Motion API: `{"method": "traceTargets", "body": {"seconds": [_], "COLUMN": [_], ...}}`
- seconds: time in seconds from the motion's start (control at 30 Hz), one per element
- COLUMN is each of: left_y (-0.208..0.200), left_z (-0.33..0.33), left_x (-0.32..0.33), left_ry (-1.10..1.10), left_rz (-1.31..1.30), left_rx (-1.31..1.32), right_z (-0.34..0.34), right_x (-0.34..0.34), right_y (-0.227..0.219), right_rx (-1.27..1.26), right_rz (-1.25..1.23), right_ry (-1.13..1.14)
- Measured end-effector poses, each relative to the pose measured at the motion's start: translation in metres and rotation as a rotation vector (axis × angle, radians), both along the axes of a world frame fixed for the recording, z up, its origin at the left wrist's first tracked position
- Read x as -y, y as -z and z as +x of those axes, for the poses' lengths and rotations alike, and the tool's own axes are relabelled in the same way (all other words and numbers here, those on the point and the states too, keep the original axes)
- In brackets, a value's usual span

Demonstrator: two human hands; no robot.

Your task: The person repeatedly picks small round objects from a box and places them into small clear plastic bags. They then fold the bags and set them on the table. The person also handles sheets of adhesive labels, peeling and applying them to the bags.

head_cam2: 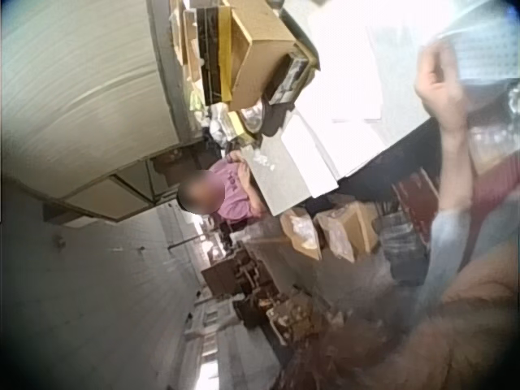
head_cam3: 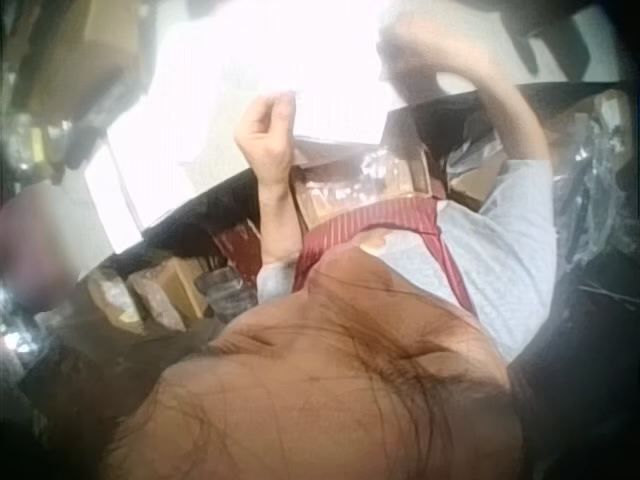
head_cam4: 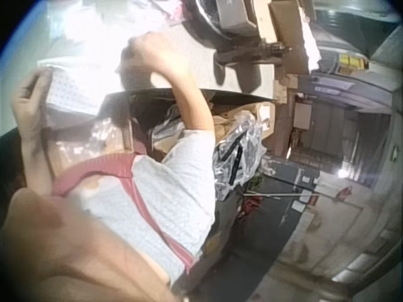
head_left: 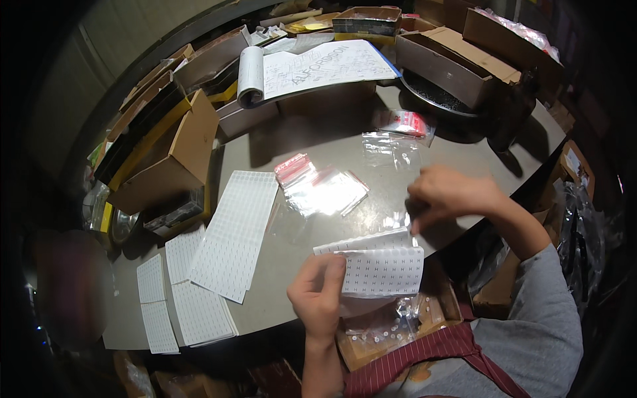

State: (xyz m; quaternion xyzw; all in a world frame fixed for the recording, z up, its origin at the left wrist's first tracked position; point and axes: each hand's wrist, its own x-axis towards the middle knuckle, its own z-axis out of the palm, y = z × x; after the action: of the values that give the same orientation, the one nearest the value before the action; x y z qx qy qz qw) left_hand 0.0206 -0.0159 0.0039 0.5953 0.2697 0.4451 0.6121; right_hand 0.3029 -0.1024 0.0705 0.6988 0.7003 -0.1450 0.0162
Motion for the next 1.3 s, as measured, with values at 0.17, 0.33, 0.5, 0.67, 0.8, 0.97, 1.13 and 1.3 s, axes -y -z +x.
{"method": "traceTargets", "body": {"seconds": [0.17,0.33,0.5,0.67,0.8,0.97,1.13,1.3], "left_y": [-0.004,-0.002,0.003,0.006,0.006,0.001,0.002,0.000], "left_z": [-0.004,-0.002,0.003,0.002,0.001,0.000,-0.001,-0.001], "left_x": [0.000,0.001,0.002,0.003,0.002,-0.001,-0.001,-0.005], "left_ry": [0.099,0.067,0.016,-0.013,-0.016,0.096,0.136,0.155], "left_rz": [-0.139,-0.004,0.131,0.236,0.265,0.137,0.032,0.125], "left_rx": [0.146,0.015,-0.093,-0.161,-0.176,-0.144,-0.150,-0.184], "right_z": [-0.030,-0.031,-0.063,-0.086,-0.090,-0.088,-0.024,0.024], "right_x": [0.029,0.022,0.007,-0.015,-0.020,-0.016,-0.020,-0.022], "right_y": [-0.005,-0.016,-0.013,0.009,0.016,0.019,0.006,-0.003], "right_rx": [-0.322,-0.440,-0.466,-0.280,-0.195,-0.290,-0.642,-0.678], "right_rz": [-0.069,0.390,0.503,0.757,0.832,0.796,0.692,0.437], "right_ry": [-0.217,-0.071,-0.240,-0.345,-0.387,-0.413,-0.052,0.160]}}
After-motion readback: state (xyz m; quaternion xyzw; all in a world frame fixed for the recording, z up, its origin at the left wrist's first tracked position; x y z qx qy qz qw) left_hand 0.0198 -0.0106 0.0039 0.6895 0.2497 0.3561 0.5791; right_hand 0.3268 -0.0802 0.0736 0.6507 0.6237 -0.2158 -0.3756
